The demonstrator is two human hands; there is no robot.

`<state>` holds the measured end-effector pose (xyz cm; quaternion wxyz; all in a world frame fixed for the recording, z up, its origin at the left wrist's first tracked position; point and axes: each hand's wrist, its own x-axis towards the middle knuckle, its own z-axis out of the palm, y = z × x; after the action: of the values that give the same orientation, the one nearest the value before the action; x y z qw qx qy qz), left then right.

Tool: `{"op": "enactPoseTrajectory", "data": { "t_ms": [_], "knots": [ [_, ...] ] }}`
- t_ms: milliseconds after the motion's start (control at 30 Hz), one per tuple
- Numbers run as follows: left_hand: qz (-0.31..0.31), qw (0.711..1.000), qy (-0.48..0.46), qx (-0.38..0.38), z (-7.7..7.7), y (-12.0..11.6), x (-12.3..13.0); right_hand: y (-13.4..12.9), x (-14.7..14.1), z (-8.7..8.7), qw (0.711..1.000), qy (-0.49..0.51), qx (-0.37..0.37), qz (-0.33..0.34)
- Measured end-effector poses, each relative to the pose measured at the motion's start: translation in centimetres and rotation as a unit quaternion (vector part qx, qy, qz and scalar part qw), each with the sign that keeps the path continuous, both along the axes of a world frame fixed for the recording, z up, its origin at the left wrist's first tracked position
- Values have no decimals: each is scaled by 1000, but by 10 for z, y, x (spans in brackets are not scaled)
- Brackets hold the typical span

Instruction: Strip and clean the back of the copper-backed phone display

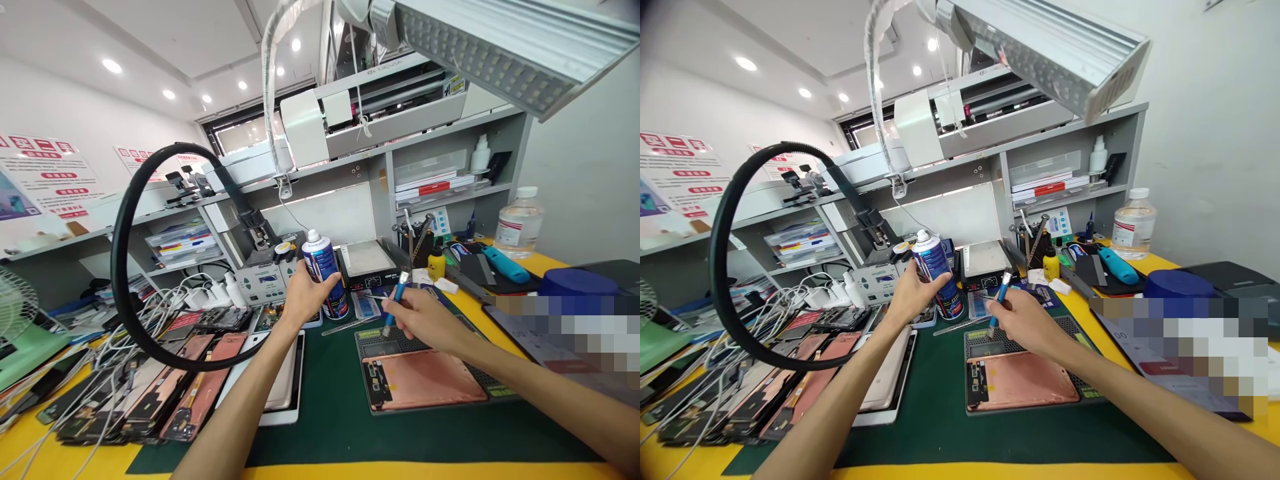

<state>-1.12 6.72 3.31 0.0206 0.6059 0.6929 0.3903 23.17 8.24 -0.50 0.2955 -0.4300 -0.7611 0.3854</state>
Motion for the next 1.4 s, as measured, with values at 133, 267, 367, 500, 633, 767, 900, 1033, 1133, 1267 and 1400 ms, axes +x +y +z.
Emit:
{"op": "enactPoseTrajectory", "data": {
  "t_ms": [133,267,367,500,633,767,900,1033,1133,1267,1400],
  "knots": [
    [23,998,50,7,0,-5,1,2,-1,-3,1000,-1,-6,-7],
    [54,994,96,20,3,-16,-2,6,-2,-8,1000,5,-10,-8],
    [62,991,114,29,6,-24,-6,5,-2,-8,1000,10,-9,-3],
    [41,993,113,18,3,-37,-10,2,-1,-3,1000,22,-10,-3],
    [-78,991,93,-52,-6,-56,-5,4,1,4,998,42,-27,-24],
    [-237,955,101,-147,-17,-79,6,2,1,8,996,51,-70,4],
    [-295,924,126,-207,-32,-91,14,-7,-2,8,990,48,-119,61],
    [-313,914,139,-218,-48,-93,18,-11,-5,6,987,42,-141,68],
    [-309,922,129,-193,-56,-94,20,-9,-4,5,987,38,-145,53],
    [-305,933,114,-154,-63,-96,24,-5,-2,7,991,58,-125,-1],
    [-307,942,91,-101,-70,-98,29,0,0,13,989,79,-101,-67]
  ]
}}
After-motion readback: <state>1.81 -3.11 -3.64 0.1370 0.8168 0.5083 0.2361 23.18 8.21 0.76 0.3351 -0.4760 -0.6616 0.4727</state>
